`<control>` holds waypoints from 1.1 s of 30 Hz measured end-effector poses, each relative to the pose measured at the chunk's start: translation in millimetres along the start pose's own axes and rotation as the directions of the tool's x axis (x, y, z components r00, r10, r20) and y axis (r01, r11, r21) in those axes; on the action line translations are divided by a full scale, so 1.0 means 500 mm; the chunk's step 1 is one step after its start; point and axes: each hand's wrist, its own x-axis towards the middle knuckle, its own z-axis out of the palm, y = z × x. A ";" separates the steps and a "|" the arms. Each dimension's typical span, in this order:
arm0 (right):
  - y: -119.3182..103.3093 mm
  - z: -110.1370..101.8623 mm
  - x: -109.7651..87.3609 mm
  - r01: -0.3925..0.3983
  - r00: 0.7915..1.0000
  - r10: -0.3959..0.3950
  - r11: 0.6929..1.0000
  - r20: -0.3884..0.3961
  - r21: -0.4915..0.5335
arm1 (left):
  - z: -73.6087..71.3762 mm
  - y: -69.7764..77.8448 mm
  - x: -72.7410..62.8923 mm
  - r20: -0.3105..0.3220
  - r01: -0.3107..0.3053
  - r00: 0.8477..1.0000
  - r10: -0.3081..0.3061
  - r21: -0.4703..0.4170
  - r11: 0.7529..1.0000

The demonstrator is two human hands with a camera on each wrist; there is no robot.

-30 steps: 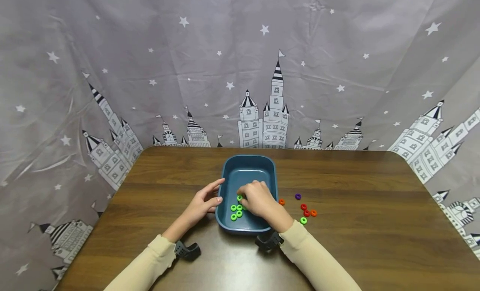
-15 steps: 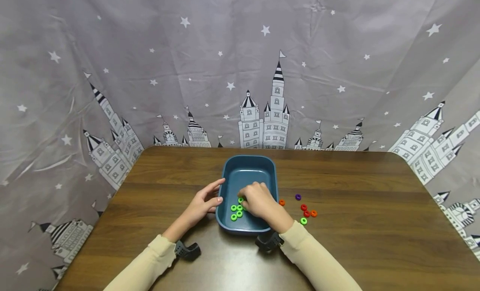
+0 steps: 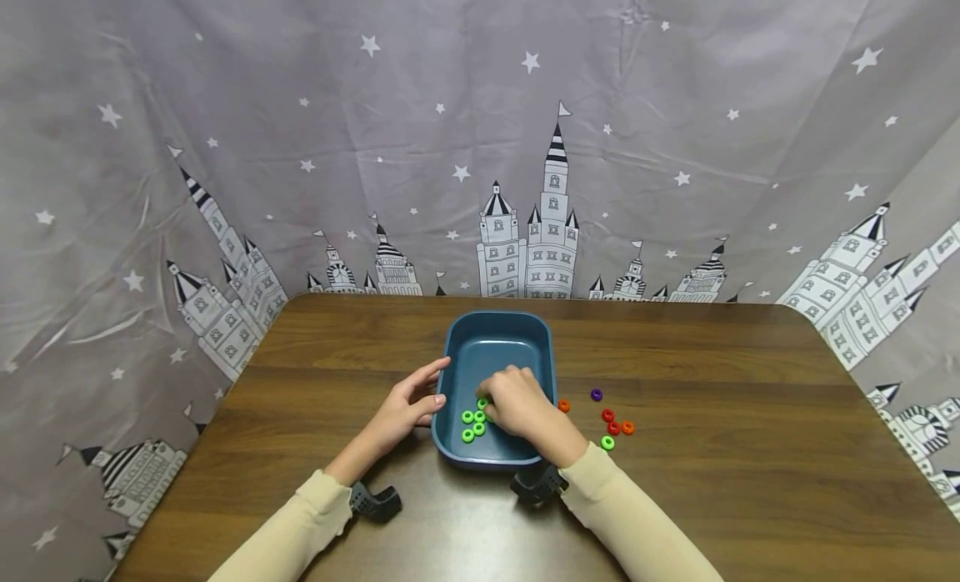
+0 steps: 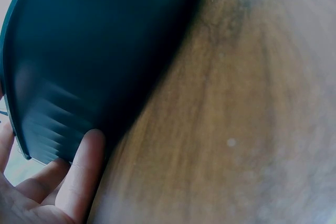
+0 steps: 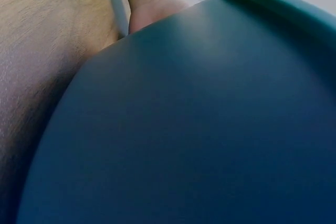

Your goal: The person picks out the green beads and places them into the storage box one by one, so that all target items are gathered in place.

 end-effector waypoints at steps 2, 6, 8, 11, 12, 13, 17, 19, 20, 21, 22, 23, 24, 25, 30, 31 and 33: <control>0.000 0.000 -0.001 0.003 1.000 -0.003 1.000 -0.002 -0.003 | -0.001 -0.001 0.000 -0.001 -0.001 1.000 0.001 0.001 1.000; -0.001 -0.001 -0.001 0.006 1.000 -0.006 1.000 0.000 0.000 | -0.002 -0.004 0.000 -0.003 -0.001 1.000 0.001 0.000 1.000; -0.002 -0.001 -0.001 0.004 1.000 -0.004 1.000 0.000 0.003 | -0.002 -0.005 0.000 -0.003 0.000 1.000 0.000 0.000 1.000; -0.002 -0.002 -0.002 0.000 1.000 0.000 1.000 -0.007 0.009 | -0.001 -0.001 0.000 -0.003 0.004 1.000 -0.004 -0.001 1.000; -0.002 -0.001 -0.001 -0.001 1.000 0.001 1.000 -0.012 0.011 | -0.001 -0.001 0.000 -0.003 0.003 1.000 -0.003 -0.001 1.000; -0.002 -0.001 -0.001 -0.003 1.000 0.003 1.000 -0.017 0.013 | -0.001 -0.001 0.000 -0.002 0.002 1.000 -0.002 0.000 1.000; -0.001 -0.001 -0.001 -0.014 1.000 0.014 1.000 -0.026 0.028 | -0.002 -0.005 0.000 -0.001 -0.008 1.000 0.008 -0.001 1.000; -0.001 -0.001 -0.001 -0.022 0.999 0.023 0.999 -0.024 0.036 | -0.002 -0.003 0.000 0.000 -0.008 1.000 0.008 -0.001 1.000; -0.001 -0.001 -0.001 -0.027 0.999 0.028 0.999 -0.022 0.040 | -0.002 -0.004 0.000 0.000 -0.010 1.000 0.010 -0.001 1.000; -0.001 -0.001 -0.001 -0.031 0.999 0.032 0.999 -0.020 0.042 | -0.002 -0.005 0.000 0.000 -0.011 1.000 0.011 0.000 1.000; -0.001 -0.001 -0.001 -0.034 0.999 0.035 0.998 -0.020 0.043 | -0.002 -0.004 0.000 0.000 -0.009 1.000 0.009 0.001 1.000; -0.001 -0.001 -0.001 -0.036 0.999 0.037 0.998 -0.019 0.046 | -0.001 -0.002 0.000 0.000 -0.007 1.000 0.007 0.002 1.000; -0.002 -0.001 -0.002 -0.037 0.999 0.038 0.998 -0.020 0.047 | -0.001 -0.002 0.000 0.000 -0.007 1.000 0.007 0.003 1.000; -0.002 -0.001 -0.002 -0.038 0.999 0.039 0.998 -0.020 0.048 | -0.002 -0.003 0.000 0.000 -0.008 1.000 0.008 0.004 1.000; 0.001 0.000 -0.002 -0.039 0.999 0.040 0.998 -0.024 0.048 | -0.002 -0.005 0.000 0.000 -0.012 1.000 0.012 0.001 1.000; 0.001 0.000 -0.002 -0.041 0.999 0.042 0.998 -0.023 0.050 | -0.002 -0.004 0.000 0.000 -0.009 1.000 0.009 0.000 1.000; 0.000 0.000 -0.002 -0.041 0.999 0.042 0.998 -0.024 0.049 | -0.001 -0.002 0.000 0.001 -0.005 1.000 0.005 0.000 1.000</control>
